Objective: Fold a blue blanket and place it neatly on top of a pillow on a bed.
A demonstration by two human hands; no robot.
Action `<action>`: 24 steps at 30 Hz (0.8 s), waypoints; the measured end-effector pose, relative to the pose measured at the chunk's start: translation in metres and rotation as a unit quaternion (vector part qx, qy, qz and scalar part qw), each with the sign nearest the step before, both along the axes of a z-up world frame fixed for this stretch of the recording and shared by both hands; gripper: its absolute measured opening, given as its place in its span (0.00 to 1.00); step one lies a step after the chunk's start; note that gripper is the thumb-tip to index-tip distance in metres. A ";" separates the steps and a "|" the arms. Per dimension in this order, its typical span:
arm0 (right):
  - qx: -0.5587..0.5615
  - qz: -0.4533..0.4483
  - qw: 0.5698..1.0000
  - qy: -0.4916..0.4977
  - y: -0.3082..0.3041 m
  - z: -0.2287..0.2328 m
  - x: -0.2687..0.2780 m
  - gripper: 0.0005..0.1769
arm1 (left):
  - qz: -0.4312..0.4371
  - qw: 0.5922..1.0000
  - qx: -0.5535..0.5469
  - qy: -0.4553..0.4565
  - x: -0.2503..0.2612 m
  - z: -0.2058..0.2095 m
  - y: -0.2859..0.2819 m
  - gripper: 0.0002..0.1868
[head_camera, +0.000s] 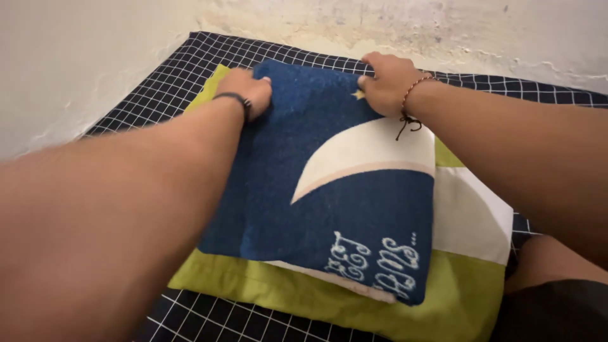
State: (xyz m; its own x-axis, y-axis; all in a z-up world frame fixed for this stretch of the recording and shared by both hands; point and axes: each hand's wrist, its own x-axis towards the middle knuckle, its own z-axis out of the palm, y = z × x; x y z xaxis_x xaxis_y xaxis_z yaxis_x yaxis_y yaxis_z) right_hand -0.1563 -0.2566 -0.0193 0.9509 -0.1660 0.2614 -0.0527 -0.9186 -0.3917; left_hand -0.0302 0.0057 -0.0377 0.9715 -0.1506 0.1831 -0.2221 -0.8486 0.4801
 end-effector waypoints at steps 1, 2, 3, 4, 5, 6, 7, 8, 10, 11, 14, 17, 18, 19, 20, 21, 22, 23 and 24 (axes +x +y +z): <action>-0.001 0.003 1.000 0.000 0.012 0.000 -0.005 0.28 | 0.003 1.000 -0.001 0.000 0.006 0.000 0.002 0.26; -0.038 -0.033 0.999 0.015 0.020 -0.001 -0.012 0.30 | 0.000 1.000 -0.002 -0.007 0.011 -0.001 0.001 0.25; -0.074 -0.069 0.994 0.029 0.028 -0.002 -0.018 0.32 | -0.003 1.000 -0.003 -0.014 0.016 -0.002 -0.001 0.24; -0.074 -0.076 0.994 0.029 0.034 -0.013 -0.027 0.32 | -0.010 1.000 -0.003 -0.014 0.006 0.003 0.000 0.24; -0.102 -0.013 0.994 -0.041 0.039 -0.023 -0.036 0.33 | 0.011 0.999 0.037 -0.015 -0.004 0.008 0.001 0.23; -0.130 0.051 0.984 -0.111 0.044 -0.035 -0.045 0.35 | 0.032 0.996 0.077 -0.015 -0.014 0.013 0.002 0.23; -0.129 0.044 0.985 -0.109 0.042 -0.042 -0.055 0.35 | 0.025 0.997 0.078 -0.015 -0.009 0.010 -0.001 0.23; -0.142 0.076 0.981 -0.109 0.044 -0.048 -0.063 0.32 | 0.035 0.991 0.132 0.004 -0.005 0.006 0.002 0.23; -0.153 0.110 0.976 -0.110 0.036 -0.056 -0.066 0.30 | 0.047 0.981 0.186 0.021 -0.006 0.004 0.002 0.24; -0.132 0.095 0.978 -0.128 0.026 -0.059 -0.061 0.29 | 0.125 0.984 0.097 -0.081 -0.012 0.005 0.000 0.23; -0.068 0.027 0.982 -0.173 -0.009 -0.064 -0.039 0.28 | 0.090 0.963 0.020 -0.252 -0.027 0.002 -0.025 0.22; -0.063 -0.049 0.995 -0.066 -0.003 -0.048 -0.039 0.24 | -0.118 0.966 0.033 -0.226 -0.079 0.002 -0.047 0.20; -0.099 -0.075 0.990 0.065 0.002 -0.039 -0.046 0.25 | -0.216 0.967 0.032 -0.132 -0.102 0.004 -0.057 0.22; -0.098 -0.080 0.990 0.066 -0.001 -0.047 -0.045 0.25 | -0.221 0.966 0.031 -0.132 -0.103 0.000 -0.055 0.22; -0.074 -0.067 0.994 0.052 -0.007 -0.051 -0.043 0.27 | -0.254 0.956 0.096 -0.110 -0.104 -0.001 -0.055 0.26; -0.052 -0.053 0.997 0.038 -0.013 -0.055 -0.041 0.34 | -0.284 0.941 0.163 -0.088 -0.104 -0.003 -0.056 0.34; -0.053 -0.061 0.996 0.039 -0.007 -0.041 -0.051 0.34 | -0.291 0.939 0.161 -0.089 -0.102 -0.001 -0.053 0.34; -0.018 -0.110 0.988 0.105 0.000 -0.028 -0.061 0.34 | -0.237 0.951 0.192 -0.046 -0.100 0.001 -0.050 0.37; 0.015 -0.157 0.973 0.171 0.007 -0.014 -0.069 0.36 | -0.179 0.959 0.220 -0.001 -0.098 0.002 -0.046 0.40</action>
State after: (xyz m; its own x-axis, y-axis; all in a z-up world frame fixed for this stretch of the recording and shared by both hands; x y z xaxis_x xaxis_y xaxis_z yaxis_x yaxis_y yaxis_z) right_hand -0.2255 -0.2492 -0.0331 0.8830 -0.4641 -0.0698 -0.4596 -0.8251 -0.3287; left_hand -0.1279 -0.0398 -0.0360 0.8428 -0.5375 0.0264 -0.5375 -0.8383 0.0920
